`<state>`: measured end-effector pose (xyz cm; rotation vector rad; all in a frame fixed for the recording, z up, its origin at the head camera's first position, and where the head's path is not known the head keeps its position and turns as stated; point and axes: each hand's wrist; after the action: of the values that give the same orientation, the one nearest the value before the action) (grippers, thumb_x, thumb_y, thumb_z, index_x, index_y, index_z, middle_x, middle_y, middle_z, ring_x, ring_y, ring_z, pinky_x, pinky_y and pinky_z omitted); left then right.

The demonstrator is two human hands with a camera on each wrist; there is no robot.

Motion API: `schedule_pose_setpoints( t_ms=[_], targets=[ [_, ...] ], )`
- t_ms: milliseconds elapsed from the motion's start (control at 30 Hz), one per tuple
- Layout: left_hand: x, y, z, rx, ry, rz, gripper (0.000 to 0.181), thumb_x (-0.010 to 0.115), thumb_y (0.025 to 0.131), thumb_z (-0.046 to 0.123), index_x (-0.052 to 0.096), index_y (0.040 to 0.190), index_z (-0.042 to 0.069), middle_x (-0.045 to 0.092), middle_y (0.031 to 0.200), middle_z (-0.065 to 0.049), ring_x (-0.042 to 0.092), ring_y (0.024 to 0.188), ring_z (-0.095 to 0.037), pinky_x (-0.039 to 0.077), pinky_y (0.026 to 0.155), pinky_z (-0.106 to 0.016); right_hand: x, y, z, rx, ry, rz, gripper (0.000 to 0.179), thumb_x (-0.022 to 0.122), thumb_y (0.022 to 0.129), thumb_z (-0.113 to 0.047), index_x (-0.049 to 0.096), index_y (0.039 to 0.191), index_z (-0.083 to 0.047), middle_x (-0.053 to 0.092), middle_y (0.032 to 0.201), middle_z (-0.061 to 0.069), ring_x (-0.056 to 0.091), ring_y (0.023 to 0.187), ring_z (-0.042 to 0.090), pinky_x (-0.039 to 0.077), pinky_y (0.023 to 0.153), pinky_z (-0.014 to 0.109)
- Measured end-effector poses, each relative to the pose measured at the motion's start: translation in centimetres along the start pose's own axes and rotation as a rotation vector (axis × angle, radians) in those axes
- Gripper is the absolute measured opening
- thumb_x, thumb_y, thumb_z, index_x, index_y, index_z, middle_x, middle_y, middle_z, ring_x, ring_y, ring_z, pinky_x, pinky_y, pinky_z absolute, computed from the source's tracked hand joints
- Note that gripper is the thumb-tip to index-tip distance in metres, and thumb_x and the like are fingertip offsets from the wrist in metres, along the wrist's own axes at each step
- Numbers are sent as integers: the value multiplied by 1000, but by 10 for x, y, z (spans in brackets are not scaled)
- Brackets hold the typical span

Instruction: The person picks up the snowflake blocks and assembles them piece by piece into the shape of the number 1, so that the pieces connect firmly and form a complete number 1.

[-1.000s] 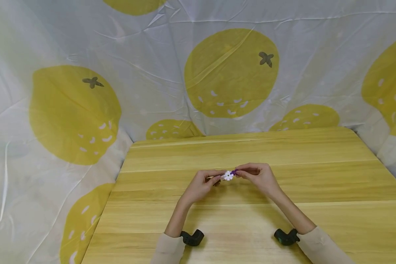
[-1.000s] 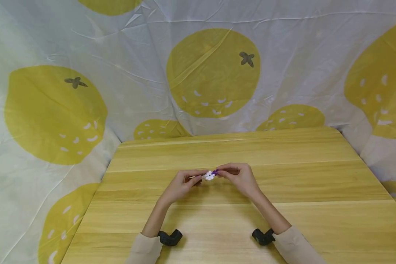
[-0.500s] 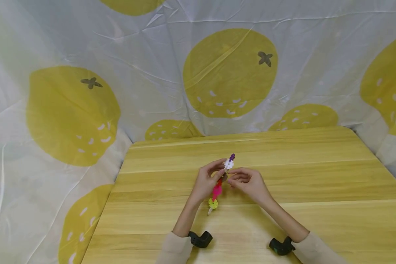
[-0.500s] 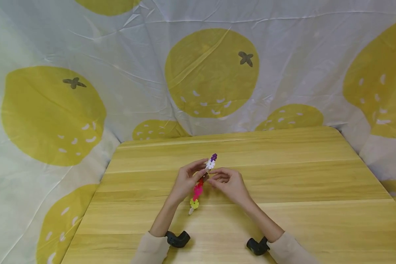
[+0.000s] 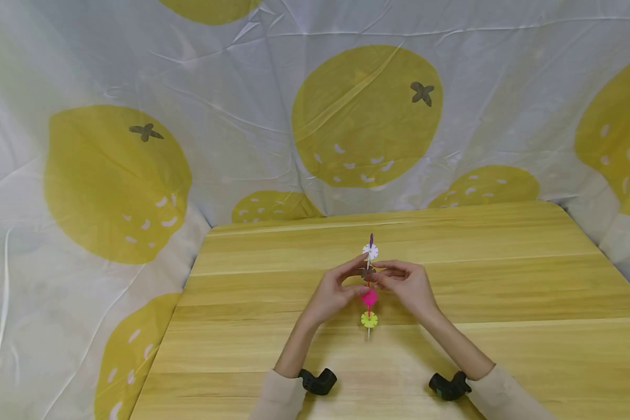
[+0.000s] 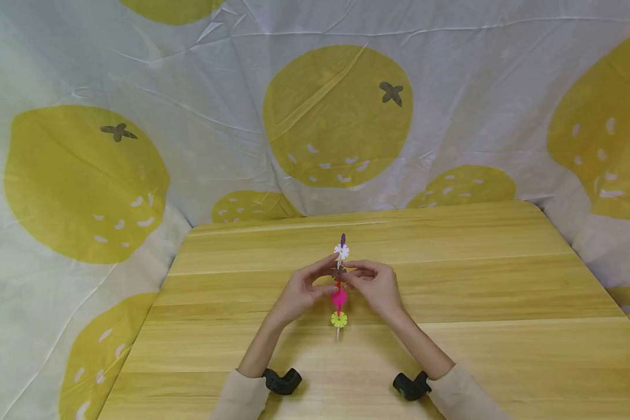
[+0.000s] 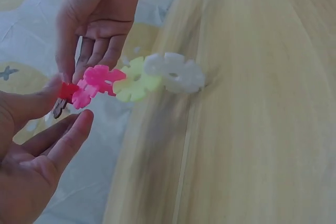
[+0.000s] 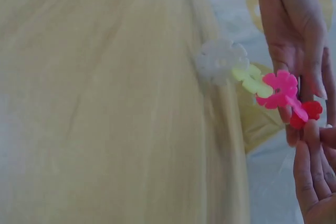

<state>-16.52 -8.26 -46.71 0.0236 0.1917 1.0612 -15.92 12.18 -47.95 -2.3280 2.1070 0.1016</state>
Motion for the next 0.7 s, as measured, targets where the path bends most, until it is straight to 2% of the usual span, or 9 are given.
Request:
schedule_pose_setpoints(
  t_ms=[33, 100, 367, 500, 700],
  targets=[
    [0, 0, 0, 6, 0, -9, 68, 66, 94, -11, 46, 156, 10, 56, 149, -21, 56, 135, -39, 58, 97, -32, -1, 1, -1, -4, 1, 3, 26, 74, 94, -3, 73, 118, 8, 75, 103, 32, 76, 80, 8, 64, 78, 41],
    [2, 1, -1, 12, 16, -11, 72, 67, 92, -14, 45, 157, 10, 57, 147, -22, 58, 132, -40, 59, 92, -27, -3, 2, -3, -7, -10, 8, 26, 73, 94, -3, 73, 118, 8, 75, 102, 31, 76, 79, 9, 64, 78, 40],
    [4, 9, -3, -16, 129, 72, 70, 71, 93, -7, 48, 156, 15, 67, 134, -18, 67, 119, -34, 62, 85, -28, -6, 14, -6, 5, -43, -15, 25, 72, 95, -3, 74, 118, 8, 75, 103, 31, 79, 83, 22, 63, 80, 41],
    [1, 16, -5, -27, 205, 85, 66, 73, 93, -2, 51, 153, 14, 68, 130, -16, 69, 114, -32, 60, 79, -23, -9, 21, -4, 4, -128, -28, 25, 72, 97, -6, 74, 118, 7, 76, 109, 28, 78, 86, 20, 64, 79, 38],
    [-4, 28, -11, -41, 290, 113, 60, 74, 93, -1, 56, 149, 10, 69, 125, -17, 69, 111, -30, 58, 81, -24, -11, 34, -1, 0, -216, -49, 24, 73, 97, -9, 76, 116, 5, 77, 108, 26, 78, 88, 30, 64, 76, 35]
  ],
)
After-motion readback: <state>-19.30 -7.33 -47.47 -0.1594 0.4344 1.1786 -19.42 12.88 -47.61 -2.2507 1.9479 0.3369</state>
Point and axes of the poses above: each hand's wrist, its own y-axis towards the middle knuckle, its own x-axis out of the palm, z = x × y
